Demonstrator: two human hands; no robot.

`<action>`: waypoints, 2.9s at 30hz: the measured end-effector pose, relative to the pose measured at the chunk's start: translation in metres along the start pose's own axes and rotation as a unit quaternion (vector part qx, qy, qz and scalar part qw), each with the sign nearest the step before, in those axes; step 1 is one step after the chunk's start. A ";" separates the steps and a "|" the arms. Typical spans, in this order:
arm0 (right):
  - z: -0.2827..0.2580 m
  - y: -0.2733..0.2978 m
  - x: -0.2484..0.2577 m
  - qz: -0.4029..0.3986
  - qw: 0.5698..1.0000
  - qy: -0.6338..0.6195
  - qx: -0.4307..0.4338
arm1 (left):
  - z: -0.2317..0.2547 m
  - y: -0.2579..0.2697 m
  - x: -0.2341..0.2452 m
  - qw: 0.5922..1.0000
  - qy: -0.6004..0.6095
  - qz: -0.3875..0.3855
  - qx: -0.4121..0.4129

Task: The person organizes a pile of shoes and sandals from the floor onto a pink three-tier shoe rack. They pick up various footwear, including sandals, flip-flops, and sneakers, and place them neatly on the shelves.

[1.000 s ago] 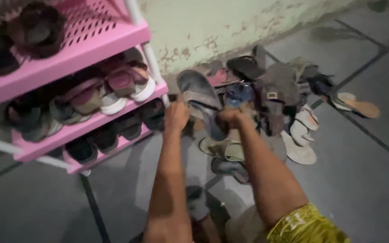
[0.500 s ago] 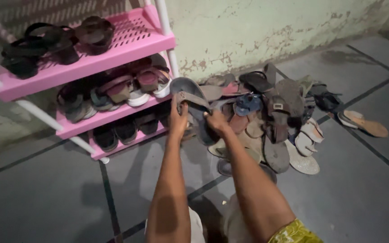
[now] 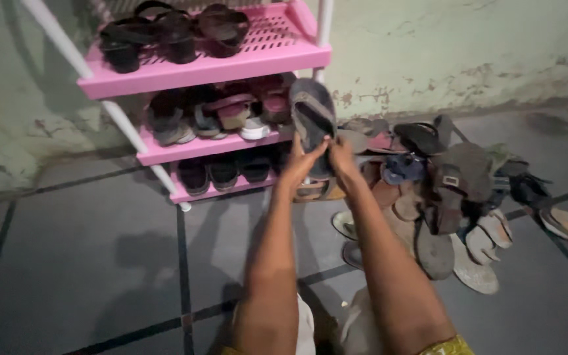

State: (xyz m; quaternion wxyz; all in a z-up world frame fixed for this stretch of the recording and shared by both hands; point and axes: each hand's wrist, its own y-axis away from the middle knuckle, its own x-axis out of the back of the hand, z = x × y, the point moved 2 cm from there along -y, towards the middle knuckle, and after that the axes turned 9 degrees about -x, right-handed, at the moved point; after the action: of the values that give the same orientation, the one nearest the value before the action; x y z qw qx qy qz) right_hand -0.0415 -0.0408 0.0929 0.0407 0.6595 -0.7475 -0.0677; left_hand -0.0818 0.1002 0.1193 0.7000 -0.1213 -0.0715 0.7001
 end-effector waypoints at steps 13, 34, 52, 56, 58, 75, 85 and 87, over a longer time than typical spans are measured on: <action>-0.074 0.022 -0.034 -0.051 0.993 -0.089 -0.052 | 0.071 0.016 0.027 0.985 0.126 -0.011 0.115; -0.082 0.021 -0.047 -0.159 0.987 -0.034 0.011 | 0.036 -0.022 0.045 0.971 0.220 0.069 -0.060; -0.063 0.028 -0.053 -0.220 0.974 0.057 -0.004 | 0.001 -0.042 0.079 0.945 0.235 0.188 -0.128; -0.046 0.026 -0.043 -0.205 0.970 0.125 -0.042 | -0.012 -0.049 0.089 0.939 0.234 0.212 -0.139; -0.037 0.022 -0.040 -0.203 0.968 0.138 -0.059 | -0.012 -0.049 0.090 0.944 0.221 0.196 -0.150; 0.006 -0.005 -0.018 -0.206 0.967 0.126 -0.076 | 0.015 -0.057 0.067 0.939 0.092 0.290 -0.160; 0.004 -0.010 -0.008 -0.170 0.979 0.093 -0.070 | 0.019 -0.077 0.074 0.934 0.066 0.244 -0.254; 0.004 -0.008 -0.008 -0.170 0.979 0.097 -0.054 | 0.005 -0.084 0.071 0.940 0.099 0.228 -0.234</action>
State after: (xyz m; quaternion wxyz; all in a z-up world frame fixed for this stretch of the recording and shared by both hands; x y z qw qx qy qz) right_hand -0.0332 -0.0332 0.0883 0.1364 0.7769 -0.6126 -0.0500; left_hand -0.0020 0.1724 0.1418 0.4771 -0.3634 -0.1346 0.7888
